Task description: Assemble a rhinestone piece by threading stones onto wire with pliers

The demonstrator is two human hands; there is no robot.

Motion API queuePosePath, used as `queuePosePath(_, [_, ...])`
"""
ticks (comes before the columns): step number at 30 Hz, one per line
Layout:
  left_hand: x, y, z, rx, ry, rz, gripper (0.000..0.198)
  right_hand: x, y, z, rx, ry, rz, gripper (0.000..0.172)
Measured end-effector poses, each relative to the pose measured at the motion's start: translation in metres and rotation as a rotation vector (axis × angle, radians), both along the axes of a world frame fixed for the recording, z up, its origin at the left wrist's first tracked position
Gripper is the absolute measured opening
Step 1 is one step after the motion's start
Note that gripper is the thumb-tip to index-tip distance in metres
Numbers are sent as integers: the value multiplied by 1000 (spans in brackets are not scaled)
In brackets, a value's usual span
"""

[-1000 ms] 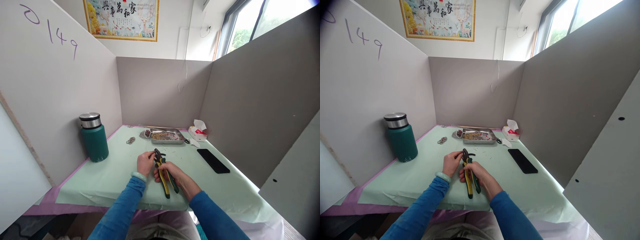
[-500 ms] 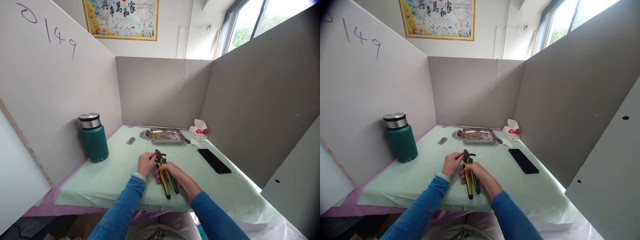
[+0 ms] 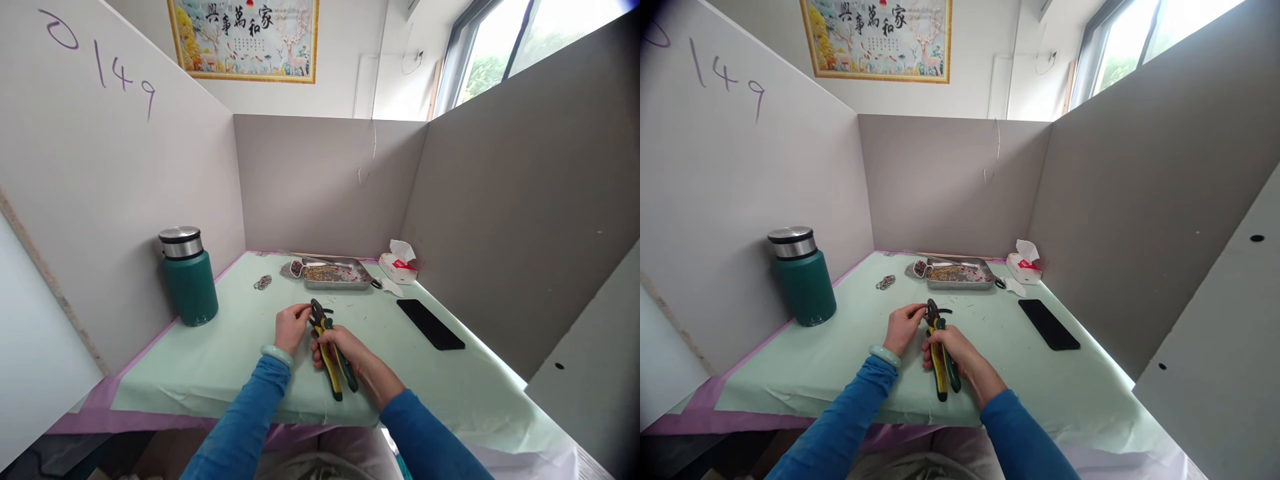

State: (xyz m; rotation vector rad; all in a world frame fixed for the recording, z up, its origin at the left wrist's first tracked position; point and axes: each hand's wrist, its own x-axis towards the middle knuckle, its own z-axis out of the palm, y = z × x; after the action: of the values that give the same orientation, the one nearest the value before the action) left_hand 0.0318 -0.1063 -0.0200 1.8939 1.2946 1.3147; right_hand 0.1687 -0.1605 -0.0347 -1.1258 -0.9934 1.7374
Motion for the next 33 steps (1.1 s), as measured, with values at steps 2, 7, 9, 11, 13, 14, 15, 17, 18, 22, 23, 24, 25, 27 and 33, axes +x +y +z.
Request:
queuePosePath(2, [0, 0, 0, 2, -14, 2, 21, 0, -2, 4, -15, 26, 11, 14])
queuePosePath(7, [1, 1, -3, 15, -27, -8, 18, 6, -10, 17, -41, 135, 41, 16])
queuePosePath(9, [1, 2, -4, 19, -21, -21, 18, 7, -12, 20, -44, 166, 46, 17])
queuePosePath(11, [2, 3, -5, 22, -10, -34, 18, 7, -13, 21, -50, 183, 53, 18])
queuePosePath(13, [2, 3, -6, 23, 4, -44, 18, 7, -12, 20, -56, 190, 58, 19])
queuePosePath(14, [2, 4, -6, 23, 13, -48, 19, 7, -12, 20, -59, 191, 61, 19])
queuePosePath(15, [2, 4, -6, 24, 24, -51, 19, 7, -12, 19, -62, 191, 62, 19])
queuePosePath(17, [2, 4, -8, 31, 53, -54, 19, 7, -11, 19, -67, 187, 65, 19])
queuePosePath(18, [2, 4, -8, 38, 73, -53, 19, 7, -11, 19, -69, 183, 66, 19])
queuePosePath(22, [4, 0, -9, 95, 185, -33, 20, 8, -12, 20, -68, 156, 77, 23])
queuePosePath(23, [5, -1, -9, 111, 216, -31, 21, 8, -11, 20, -67, 146, 82, 24])
queuePosePath(24, [5, -3, -8, 126, 245, -31, 21, 8, -11, 20, -65, 137, 87, 24])
queuePosePath(25, [5, -4, -8, 139, 271, -34, 22, 8, -11, 20, -62, 127, 94, 25])
queuePosePath(27, [4, -5, -7, 158, 311, -44, 22, 9, -9, 19, -55, 111, 108, 26])
queuePosePath(33, [-3, -1, -6, 188, 373, -76, 24, 10, -7, 15, -16, 67, 143, 27])
